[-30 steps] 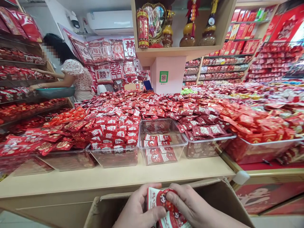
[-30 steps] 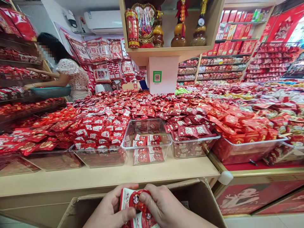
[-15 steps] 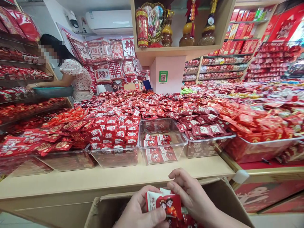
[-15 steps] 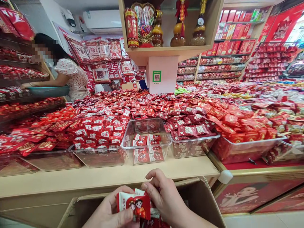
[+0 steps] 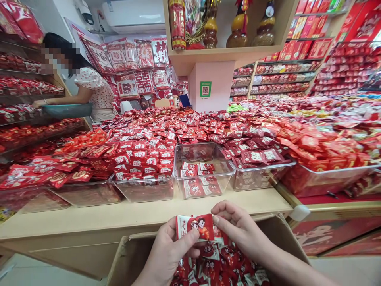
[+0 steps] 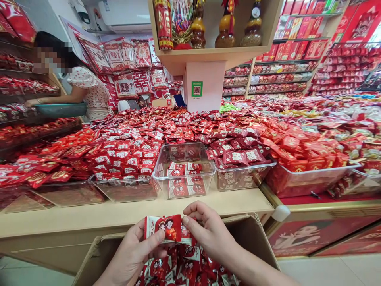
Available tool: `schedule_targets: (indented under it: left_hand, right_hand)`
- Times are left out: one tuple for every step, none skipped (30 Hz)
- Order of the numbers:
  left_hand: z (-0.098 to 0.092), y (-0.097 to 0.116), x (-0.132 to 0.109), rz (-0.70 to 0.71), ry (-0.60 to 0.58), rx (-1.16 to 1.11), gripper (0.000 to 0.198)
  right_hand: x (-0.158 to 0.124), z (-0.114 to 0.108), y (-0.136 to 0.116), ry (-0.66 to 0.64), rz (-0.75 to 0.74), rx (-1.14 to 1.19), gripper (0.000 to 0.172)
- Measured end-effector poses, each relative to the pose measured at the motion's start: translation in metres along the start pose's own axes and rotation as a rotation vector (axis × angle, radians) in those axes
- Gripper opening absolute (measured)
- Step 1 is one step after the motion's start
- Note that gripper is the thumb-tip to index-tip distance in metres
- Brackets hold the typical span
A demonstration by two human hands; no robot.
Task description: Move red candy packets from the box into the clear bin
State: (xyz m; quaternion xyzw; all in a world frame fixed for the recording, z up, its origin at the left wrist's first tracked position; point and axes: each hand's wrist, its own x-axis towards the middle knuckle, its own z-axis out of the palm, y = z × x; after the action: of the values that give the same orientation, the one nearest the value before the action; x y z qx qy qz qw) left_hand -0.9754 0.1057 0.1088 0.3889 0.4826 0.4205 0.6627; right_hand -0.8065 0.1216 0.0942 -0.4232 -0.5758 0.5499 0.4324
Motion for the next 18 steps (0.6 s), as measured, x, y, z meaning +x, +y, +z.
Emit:
schedule_targets:
  left_hand:
    - [-0.0001, -0.0003, 0.0004, 0.002, 0.006, 0.001, 0.031]
    - [-0.0004, -0.0004, 0.0009, 0.002, 0.013, 0.005, 0.031]
    - [-0.0009, -0.0006, 0.0015, 0.001, 0.024, 0.012, 0.031]
    - [-0.0014, -0.0007, 0.0021, 0.002, 0.032, 0.022, 0.03]
    - [-0.0021, -0.001, 0.0028, 0.003, 0.029, 0.04, 0.029]
    - [-0.0026, -0.0016, 0.0034, 0.008, 0.01, 0.066, 0.027]
    - [-0.0028, -0.0023, 0.0039, 0.024, -0.016, 0.1, 0.025]
    - [-0.0027, -0.0033, 0.0041, 0.048, -0.045, 0.137, 0.024]
    - [-0.0021, -0.0044, 0.0041, 0.074, -0.071, 0.175, 0.022]
    - [-0.0011, -0.0056, 0.0039, 0.1, -0.084, 0.208, 0.021]
    - [0.0002, -0.0067, 0.0034, 0.121, -0.081, 0.229, 0.02]
    - [0.0016, -0.0077, 0.0028, 0.136, -0.067, 0.24, 0.019]
    - [0.0028, -0.0085, 0.0022, 0.144, -0.053, 0.247, 0.019]
    - [0.0037, -0.0091, 0.0018, 0.146, -0.042, 0.251, 0.019]
    - [0.0041, -0.0094, 0.0017, 0.152, -0.035, 0.256, 0.018]
    - [0.004, -0.0095, 0.0018, 0.154, -0.034, 0.262, 0.019]
    - [0.0036, -0.0094, 0.0021, 0.15, -0.044, 0.27, 0.019]
    - [0.003, -0.0093, 0.0026, 0.142, -0.059, 0.278, 0.019]
  right_hand:
    - [-0.0002, -0.0002, 0.0004, -0.003, -0.006, -0.024, 0.021]
    - [-0.0006, -0.0007, 0.0009, 0.0, -0.027, -0.068, 0.02]
    - [-0.0012, -0.0012, 0.0014, 0.008, -0.063, -0.131, 0.019]
    - [-0.002, -0.0018, 0.0017, 0.022, -0.117, -0.209, 0.019]
    - [-0.0028, -0.0025, 0.0019, 0.043, -0.187, -0.293, 0.018]
    - [-0.0037, -0.003, 0.002, 0.059, -0.266, -0.374, 0.017]
    - [-0.0045, -0.0035, 0.0018, 0.065, -0.344, -0.443, 0.017]
    - [-0.0051, -0.0037, 0.0016, 0.061, -0.408, -0.492, 0.018]
    - [-0.0055, -0.0037, 0.0012, 0.05, -0.45, -0.523, 0.017]
    - [-0.0057, -0.0034, 0.0007, 0.034, -0.471, -0.538, 0.013]
    - [-0.0059, -0.0029, 0.0001, 0.02, -0.471, -0.539, 0.009]
    - [-0.0059, -0.0022, -0.0005, 0.009, -0.456, -0.532, 0.007]
    - [-0.006, -0.0015, -0.0011, 0.005, -0.437, -0.521, 0.008]
    - [-0.006, -0.0008, -0.0016, 0.0, -0.417, -0.51, 0.008]
    - [-0.006, -0.0001, -0.002, -0.006, -0.402, -0.5, 0.009]
    - [-0.0061, 0.0003, -0.0022, -0.01, -0.392, -0.492, 0.009]
    - [-0.0061, 0.0007, -0.0023, -0.013, -0.388, -0.488, 0.009]
    - [-0.0062, 0.0008, -0.0022, -0.015, -0.395, -0.485, 0.01]
